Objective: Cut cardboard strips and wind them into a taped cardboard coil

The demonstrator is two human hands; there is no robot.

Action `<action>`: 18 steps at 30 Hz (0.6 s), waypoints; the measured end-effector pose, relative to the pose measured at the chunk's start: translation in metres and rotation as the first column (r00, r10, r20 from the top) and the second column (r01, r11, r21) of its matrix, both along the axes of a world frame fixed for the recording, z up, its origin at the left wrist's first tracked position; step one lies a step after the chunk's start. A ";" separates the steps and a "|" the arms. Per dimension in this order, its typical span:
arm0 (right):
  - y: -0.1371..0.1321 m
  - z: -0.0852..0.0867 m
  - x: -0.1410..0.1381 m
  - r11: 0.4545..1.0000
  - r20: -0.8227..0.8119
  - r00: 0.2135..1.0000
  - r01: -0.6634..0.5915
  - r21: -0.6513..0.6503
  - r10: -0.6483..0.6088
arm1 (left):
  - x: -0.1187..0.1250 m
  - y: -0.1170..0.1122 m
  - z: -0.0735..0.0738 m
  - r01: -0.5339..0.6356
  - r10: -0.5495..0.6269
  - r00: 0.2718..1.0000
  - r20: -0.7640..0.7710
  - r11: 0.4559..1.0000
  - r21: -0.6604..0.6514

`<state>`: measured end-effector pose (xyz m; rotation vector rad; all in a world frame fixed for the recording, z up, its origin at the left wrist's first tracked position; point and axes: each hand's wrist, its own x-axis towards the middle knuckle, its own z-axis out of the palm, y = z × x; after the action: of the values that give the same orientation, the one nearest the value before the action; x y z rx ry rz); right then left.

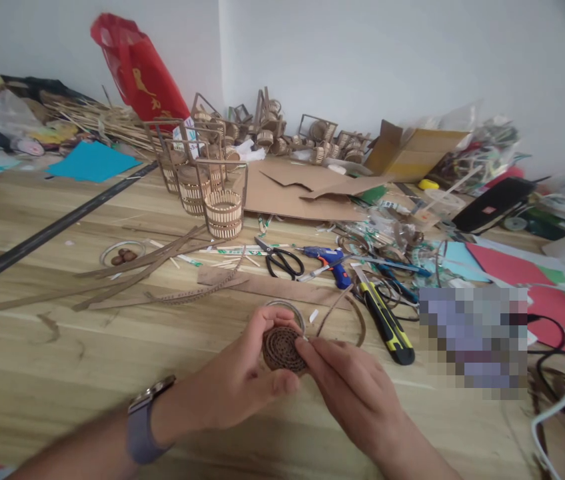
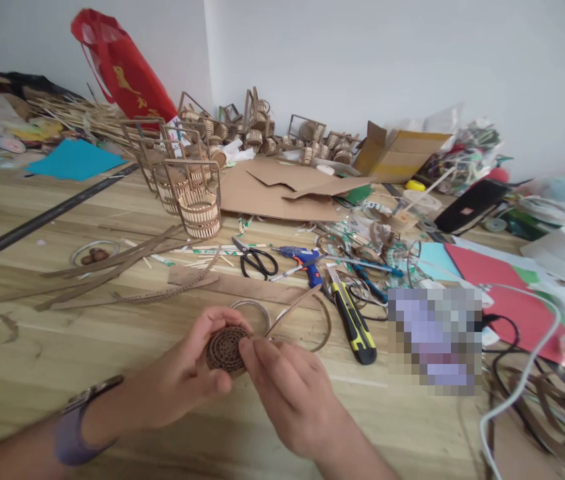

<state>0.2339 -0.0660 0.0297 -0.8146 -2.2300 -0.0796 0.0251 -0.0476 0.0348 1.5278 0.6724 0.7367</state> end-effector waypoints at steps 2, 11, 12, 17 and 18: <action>0.001 0.004 0.000 0.999 0.039 0.999 -0.004 0.054 0.001 | 0.003 -0.001 -0.001 -0.046 0.048 0.997 -0.053 0.999 0.027; -0.003 -0.002 -0.002 0.995 -0.035 0.999 -0.002 -0.095 -0.001 | 0.002 -0.006 0.002 -0.038 0.037 0.999 -0.035 0.999 -0.017; -0.003 -0.004 -0.003 0.991 -0.076 0.997 0.005 -0.134 -0.015 | 0.001 -0.006 0.002 0.001 0.000 1.000 0.014 0.998 -0.067; -0.004 -0.004 -0.009 0.976 -0.272 0.961 -0.009 -0.218 -0.052 | -0.001 -0.005 0.002 0.160 -0.110 0.964 0.240 0.967 -0.198; -0.004 -0.003 -0.010 0.978 -0.285 0.958 -0.029 -0.204 -0.031 | -0.001 -0.004 0.003 0.177 -0.121 0.958 0.261 0.963 -0.204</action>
<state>0.2244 -0.0697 0.0269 -0.8777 -1.9823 0.2601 0.0239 -0.0517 0.0375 1.2388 0.4315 0.6955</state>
